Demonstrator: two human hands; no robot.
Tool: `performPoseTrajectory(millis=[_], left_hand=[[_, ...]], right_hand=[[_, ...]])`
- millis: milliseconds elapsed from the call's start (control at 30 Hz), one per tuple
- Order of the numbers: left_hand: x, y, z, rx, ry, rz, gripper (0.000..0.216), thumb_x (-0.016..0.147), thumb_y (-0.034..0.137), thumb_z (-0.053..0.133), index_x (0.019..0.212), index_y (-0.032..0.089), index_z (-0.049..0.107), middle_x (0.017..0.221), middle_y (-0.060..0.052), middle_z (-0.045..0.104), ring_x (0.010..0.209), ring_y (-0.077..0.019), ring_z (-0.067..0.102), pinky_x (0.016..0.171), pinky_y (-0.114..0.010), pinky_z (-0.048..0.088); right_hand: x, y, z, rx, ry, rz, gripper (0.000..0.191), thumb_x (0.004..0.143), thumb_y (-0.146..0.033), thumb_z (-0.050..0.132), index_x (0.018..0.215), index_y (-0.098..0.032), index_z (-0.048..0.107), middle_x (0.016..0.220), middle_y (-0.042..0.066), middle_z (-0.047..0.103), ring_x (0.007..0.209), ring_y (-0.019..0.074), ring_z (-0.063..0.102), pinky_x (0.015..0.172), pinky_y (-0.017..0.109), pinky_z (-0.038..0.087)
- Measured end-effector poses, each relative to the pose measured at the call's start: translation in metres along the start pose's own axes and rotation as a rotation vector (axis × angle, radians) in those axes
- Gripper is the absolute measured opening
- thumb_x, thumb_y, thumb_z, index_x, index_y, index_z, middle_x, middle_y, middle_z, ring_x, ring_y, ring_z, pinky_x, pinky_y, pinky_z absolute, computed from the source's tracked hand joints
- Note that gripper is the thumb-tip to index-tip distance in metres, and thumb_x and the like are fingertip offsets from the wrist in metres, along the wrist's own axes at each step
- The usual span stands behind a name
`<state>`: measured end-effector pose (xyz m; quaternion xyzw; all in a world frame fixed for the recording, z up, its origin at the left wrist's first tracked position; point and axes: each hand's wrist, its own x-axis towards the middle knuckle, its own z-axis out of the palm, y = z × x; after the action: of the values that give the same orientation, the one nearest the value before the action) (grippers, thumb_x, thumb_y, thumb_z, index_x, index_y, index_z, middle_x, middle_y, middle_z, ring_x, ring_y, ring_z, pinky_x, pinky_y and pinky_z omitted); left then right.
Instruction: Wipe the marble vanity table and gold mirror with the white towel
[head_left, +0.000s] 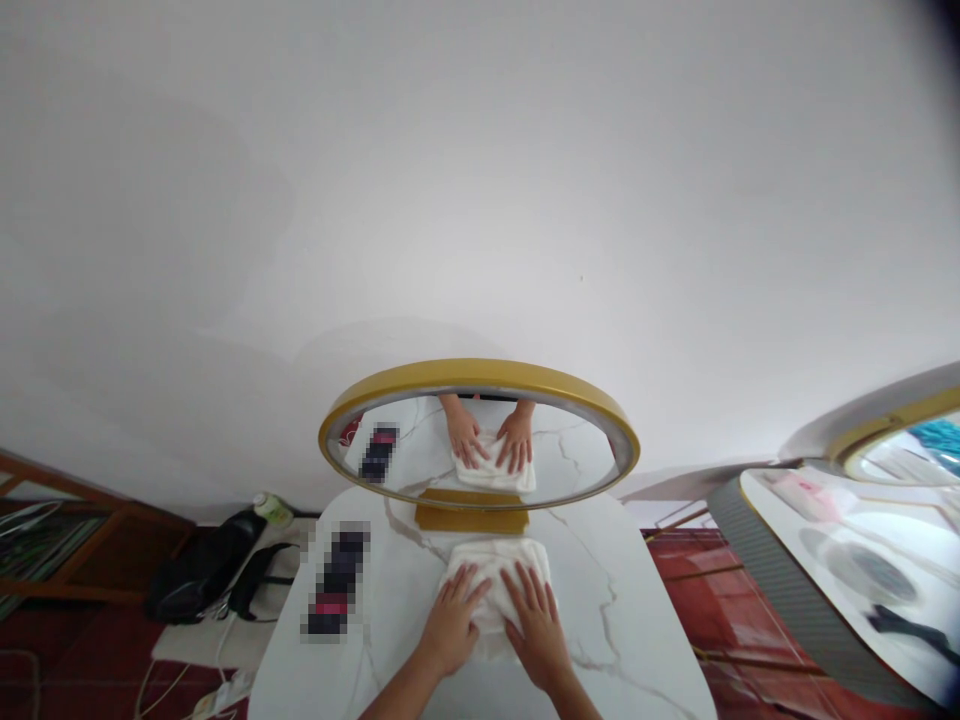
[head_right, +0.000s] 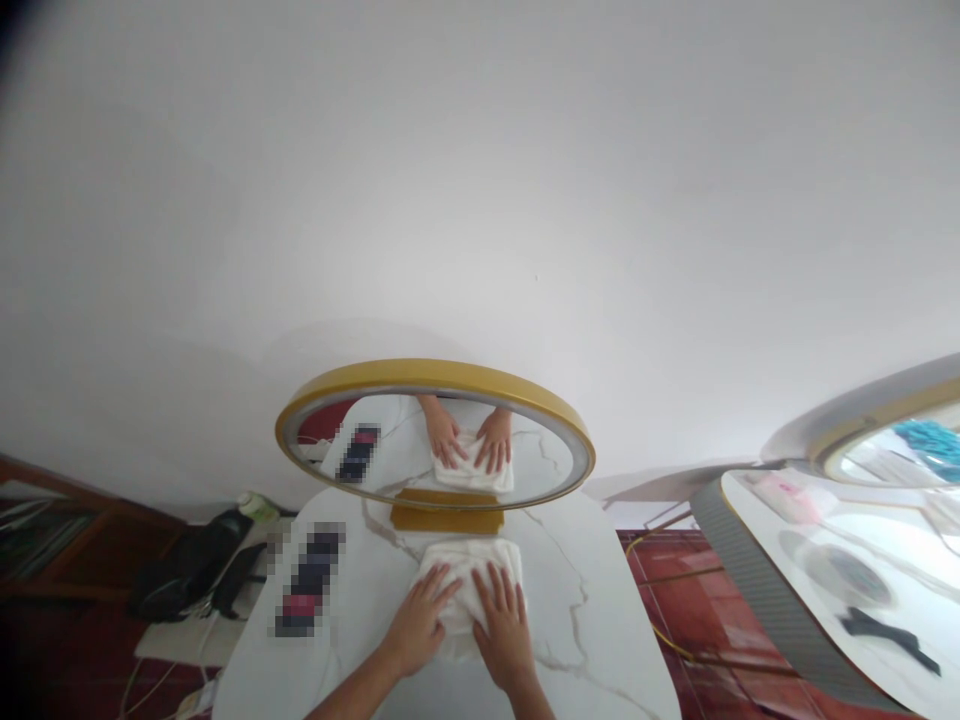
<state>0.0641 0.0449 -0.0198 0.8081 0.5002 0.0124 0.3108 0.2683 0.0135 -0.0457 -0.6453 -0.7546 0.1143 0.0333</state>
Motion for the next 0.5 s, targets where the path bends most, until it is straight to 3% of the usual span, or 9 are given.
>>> performPoseTrajectory(millis=[267,400,500], left_hand=[[-0.043,0.0,0.035,-0.046,0.048,0.001,0.085,0.068,0.006,0.042,0.142,0.039,0.015,0.152,0.012,0.002,0.14,-0.0211,0.005,0.113,-0.047,0.014],[-0.059,-0.012,0.058,-0.037,-0.078,0.044,0.089,0.067,0.009,0.05,0.142,0.04,0.015,0.152,0.007,0.004,0.139,-0.0275,0.006,0.112,-0.052,0.015],[-0.064,-0.022,0.069,-0.034,-0.149,0.111,0.082,0.074,0.01,0.05,0.141,0.043,0.016,0.152,0.004,0.01,0.138,-0.0297,0.013,0.11,-0.053,0.02]], right_hand=[[-0.038,0.002,0.015,0.05,-0.003,-0.061,0.075,0.077,-0.031,0.048,0.143,-0.035,0.012,0.151,-0.004,0.008,0.138,0.0253,0.011,0.109,0.049,0.016],[-0.069,0.005,0.043,0.053,0.004,-0.082,0.079,0.072,-0.04,0.056,0.141,-0.039,0.018,0.148,-0.002,0.023,0.134,0.0305,0.027,0.106,0.05,0.025],[-0.09,-0.001,0.062,0.033,0.104,-0.018,0.079,0.072,-0.047,0.059,0.139,-0.043,0.019,0.143,-0.003,0.034,0.129,0.0324,0.036,0.103,0.049,0.029]])
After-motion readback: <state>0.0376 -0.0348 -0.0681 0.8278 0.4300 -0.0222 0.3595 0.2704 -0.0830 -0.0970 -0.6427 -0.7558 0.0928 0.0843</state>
